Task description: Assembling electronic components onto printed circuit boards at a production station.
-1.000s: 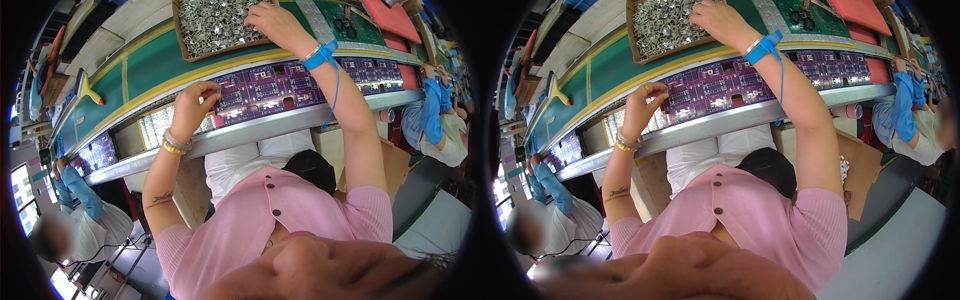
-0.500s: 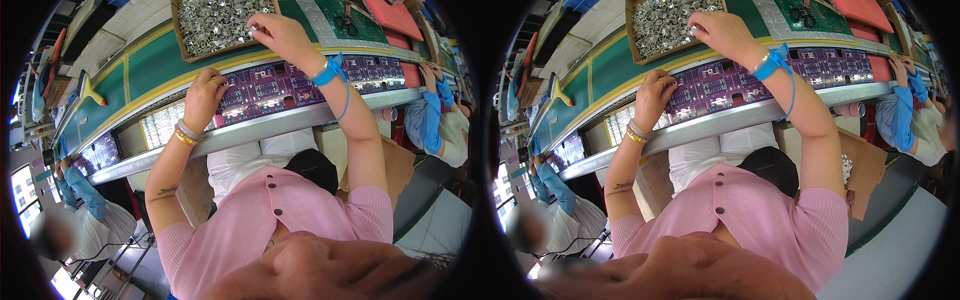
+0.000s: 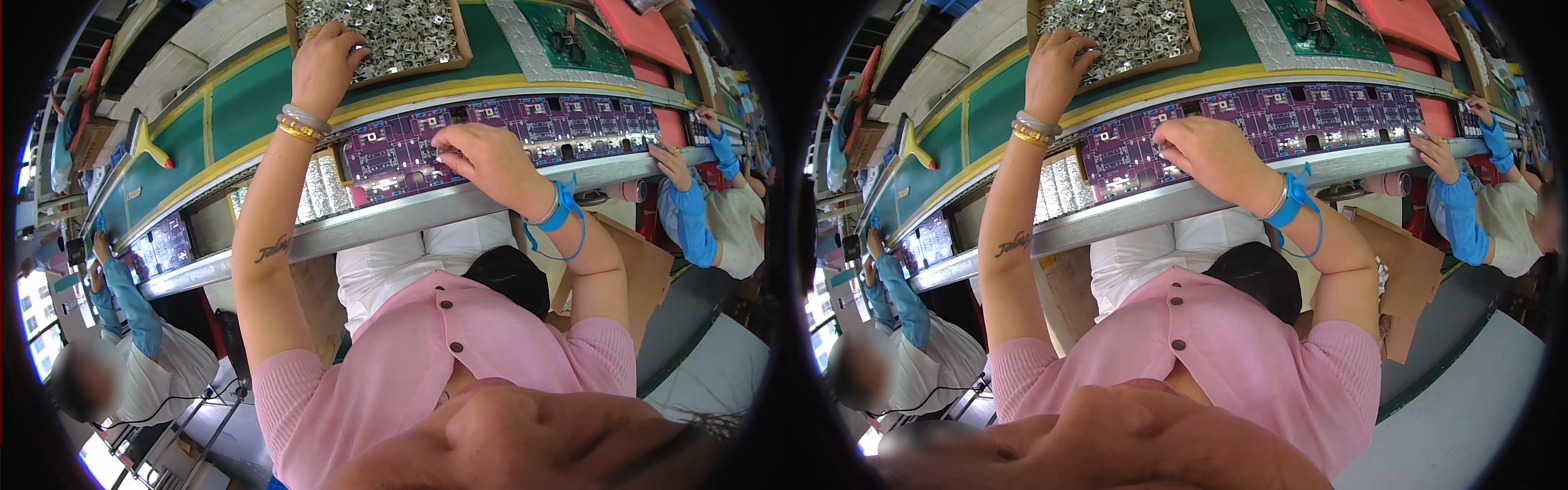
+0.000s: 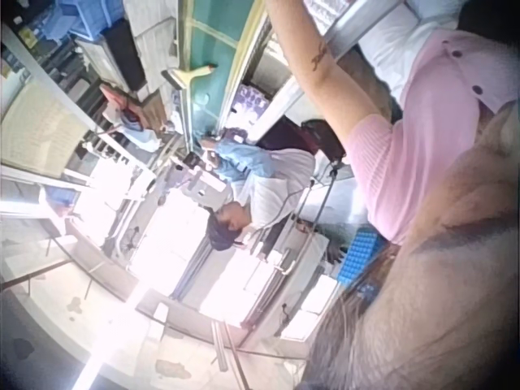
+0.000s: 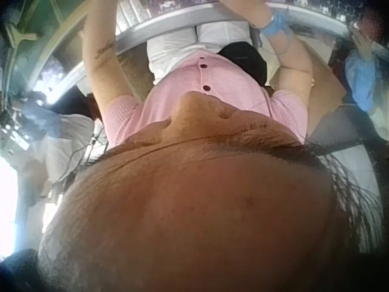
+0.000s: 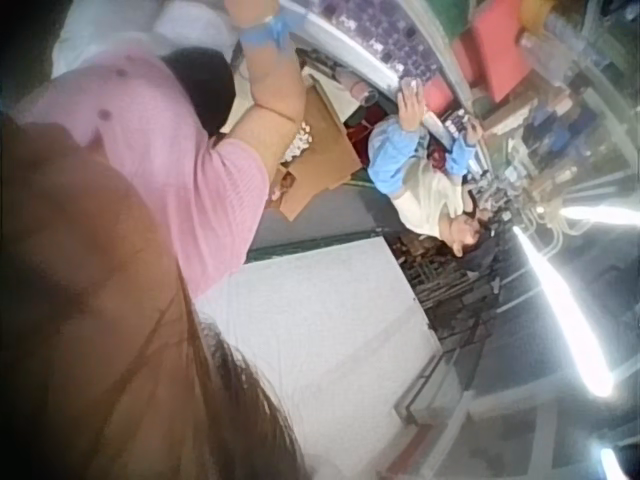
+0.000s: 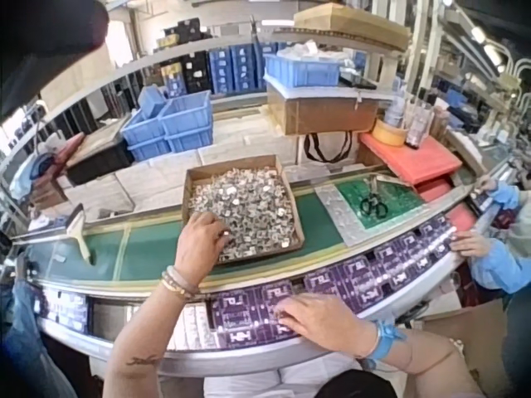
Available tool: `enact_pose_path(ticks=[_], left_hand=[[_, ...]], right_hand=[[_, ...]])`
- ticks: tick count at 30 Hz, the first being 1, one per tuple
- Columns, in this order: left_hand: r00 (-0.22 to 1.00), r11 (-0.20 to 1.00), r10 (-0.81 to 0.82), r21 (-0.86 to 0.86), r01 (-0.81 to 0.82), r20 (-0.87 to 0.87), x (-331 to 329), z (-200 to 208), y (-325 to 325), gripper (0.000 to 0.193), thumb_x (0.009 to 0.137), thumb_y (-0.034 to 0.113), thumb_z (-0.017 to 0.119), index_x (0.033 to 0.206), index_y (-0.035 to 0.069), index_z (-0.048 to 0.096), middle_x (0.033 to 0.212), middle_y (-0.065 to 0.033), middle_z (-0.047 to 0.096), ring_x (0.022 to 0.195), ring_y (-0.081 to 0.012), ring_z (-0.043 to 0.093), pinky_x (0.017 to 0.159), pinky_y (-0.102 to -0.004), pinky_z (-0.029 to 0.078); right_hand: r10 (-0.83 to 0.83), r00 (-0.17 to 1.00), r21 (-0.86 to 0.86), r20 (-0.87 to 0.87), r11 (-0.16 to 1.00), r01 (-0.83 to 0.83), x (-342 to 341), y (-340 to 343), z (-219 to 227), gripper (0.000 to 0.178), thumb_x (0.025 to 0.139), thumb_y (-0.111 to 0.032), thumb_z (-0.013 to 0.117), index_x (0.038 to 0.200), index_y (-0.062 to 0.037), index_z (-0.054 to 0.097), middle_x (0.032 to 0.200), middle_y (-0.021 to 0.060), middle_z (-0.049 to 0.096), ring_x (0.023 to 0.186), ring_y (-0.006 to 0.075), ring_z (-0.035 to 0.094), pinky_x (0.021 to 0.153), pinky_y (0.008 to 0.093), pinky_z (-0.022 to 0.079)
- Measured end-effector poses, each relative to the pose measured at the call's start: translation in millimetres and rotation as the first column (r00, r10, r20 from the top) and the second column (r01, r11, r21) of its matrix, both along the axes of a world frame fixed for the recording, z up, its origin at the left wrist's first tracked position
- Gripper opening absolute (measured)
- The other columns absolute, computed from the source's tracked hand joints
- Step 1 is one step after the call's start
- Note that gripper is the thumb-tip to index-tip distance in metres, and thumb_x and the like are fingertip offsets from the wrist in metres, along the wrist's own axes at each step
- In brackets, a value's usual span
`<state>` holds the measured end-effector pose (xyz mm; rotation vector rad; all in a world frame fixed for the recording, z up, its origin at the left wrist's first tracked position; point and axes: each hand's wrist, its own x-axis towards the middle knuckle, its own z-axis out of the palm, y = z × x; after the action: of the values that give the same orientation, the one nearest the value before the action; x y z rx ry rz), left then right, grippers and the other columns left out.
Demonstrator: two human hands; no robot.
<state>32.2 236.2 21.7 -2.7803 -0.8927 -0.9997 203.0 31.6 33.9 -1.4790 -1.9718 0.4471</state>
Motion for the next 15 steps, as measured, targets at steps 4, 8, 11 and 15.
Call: enact_pose_path(ticks=[4,8,11,15], left_hand=[[0.998,0.998,-0.04,-0.05,0.037,-0.051,-4.5,-1.2,-5.3,0.007,0.077,0.011,0.063,0.083,0.01,0.066,0.086,-0.0048,0.06,0.088,-0.0259,0.057,0.074,-0.0362,0.048],[0.998,1.0,-0.02,-0.006,0.02,-0.056,-5.8,-0.4,-10.3,0.009,0.078,0.008,0.061,0.085,0.009,0.066,0.086,-0.0044,0.06,0.088,-0.026,0.057,0.073,-0.0357,0.049],[1.0,1.0,-0.006,-0.013,0.006,-0.01,-7.6,4.3,-14.9,0.01,0.078,0.009,0.061,0.087,0.009,0.066,0.086,-0.0043,0.061,0.087,-0.0262,0.058,0.072,-0.0361,0.049],[0.997,0.98,-0.031,-0.195,0.046,0.077,-14.7,18.3,-35.3,0.013,0.079,0.013,0.065,0.091,0.008,0.067,0.082,-0.0073,0.062,0.076,-0.0261,0.061,0.067,-0.0351,0.049]], right_hand=[[0.059,0.985,-0.006,0.163,0.998,-0.059,1.1,-9.4,-7.5,0.017,0.071,-0.008,0.067,0.087,-0.0066,0.06,0.085,0.0057,0.055,0.086,0.024,0.053,0.072,0.0331,0.046],[0.103,0.971,0.019,0.213,0.994,-0.11,-2.0,-9.0,-16.4,0.017,0.069,-0.008,0.067,0.084,-0.0058,0.06,0.084,0.0052,0.054,0.086,0.0235,0.052,0.073,0.0326,0.046],[0.085,0.948,0.008,0.305,0.996,-0.092,-2.9,-8.2,-18.4,0.017,0.066,-0.006,0.067,0.082,-0.0052,0.061,0.082,0.0049,0.052,0.083,0.023,0.051,0.072,0.0323,0.046],[0.069,0.93,0.066,0.36,0.993,-0.099,-3.5,-8.9,-21.3,0.009,0.067,-0.007,0.061,0.076,-0.0059,0.059,0.08,0.0047,0.051,0.082,0.0214,0.05,0.069,0.0311,0.045]])
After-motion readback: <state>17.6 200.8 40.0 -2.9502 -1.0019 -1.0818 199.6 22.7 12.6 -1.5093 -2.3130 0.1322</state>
